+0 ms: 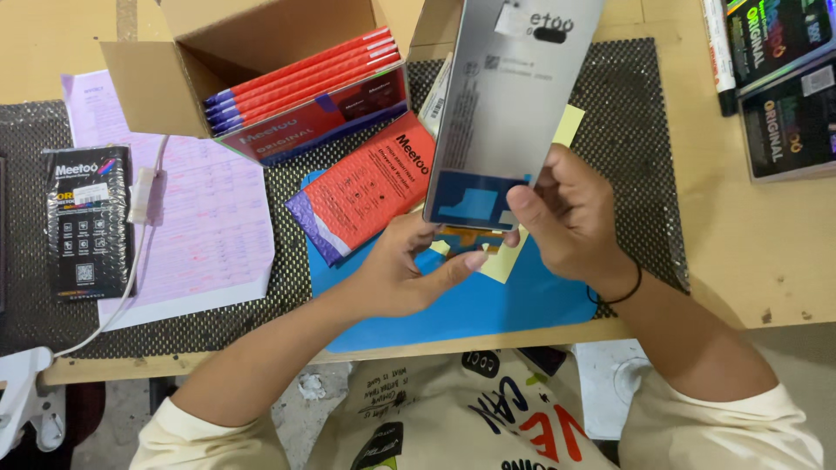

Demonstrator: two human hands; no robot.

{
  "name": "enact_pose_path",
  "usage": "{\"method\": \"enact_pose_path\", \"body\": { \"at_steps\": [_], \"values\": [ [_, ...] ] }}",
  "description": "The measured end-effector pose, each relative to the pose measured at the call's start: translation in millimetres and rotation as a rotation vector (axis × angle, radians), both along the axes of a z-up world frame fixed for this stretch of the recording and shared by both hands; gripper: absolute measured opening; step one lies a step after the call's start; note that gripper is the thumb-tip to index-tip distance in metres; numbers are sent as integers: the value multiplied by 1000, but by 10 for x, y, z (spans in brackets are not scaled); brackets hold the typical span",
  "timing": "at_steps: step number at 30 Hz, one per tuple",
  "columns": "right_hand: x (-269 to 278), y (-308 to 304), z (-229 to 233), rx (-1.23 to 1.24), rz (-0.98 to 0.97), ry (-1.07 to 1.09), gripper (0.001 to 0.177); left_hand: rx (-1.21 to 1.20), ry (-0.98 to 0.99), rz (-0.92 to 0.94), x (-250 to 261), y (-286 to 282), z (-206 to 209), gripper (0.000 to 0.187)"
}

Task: The person removes a phone screen from a protective plastic film, writes on a small white label on the back of the screen with a pen, and then places the screen inside a red paper envelope.

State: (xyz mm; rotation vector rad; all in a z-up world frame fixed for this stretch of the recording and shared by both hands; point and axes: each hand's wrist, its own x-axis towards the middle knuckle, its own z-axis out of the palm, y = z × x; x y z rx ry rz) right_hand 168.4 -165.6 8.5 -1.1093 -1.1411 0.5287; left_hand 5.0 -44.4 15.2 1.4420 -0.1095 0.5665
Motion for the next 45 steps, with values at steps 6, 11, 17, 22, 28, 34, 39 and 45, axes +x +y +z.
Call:
{"method": "enact_pose_path", "body": {
  "at_steps": [6,11,17,22,28,34,39,45],
  "values": [
    [2,-18,-57,-16,-12,-2,29,11,1,92,-60,62,-212,17],
    [-11,0,-70,-50,-17,20,30,9,17,133,-117,52,-256,19],
    [-12,9,-65,-76,-31,32,29,25,16,118,-156,94,-447,30],
    [55,7,-157,-100,-37,41,29,89,22,125,-160,86,-180,36],
    [-29,18,-32,-93,-29,43,22,21,33,167,-122,26,3,17],
    [-61,32,-82,-102,-17,86,21,-32,30,201,-87,-8,11,12],
    [64,-71,-343,-108,-39,52,22,-33,60,201,-101,14,-150,17],
    [-11,-17,-219,-86,-104,-7,18,39,83,255,-92,-41,-175,28]
  ]
}}
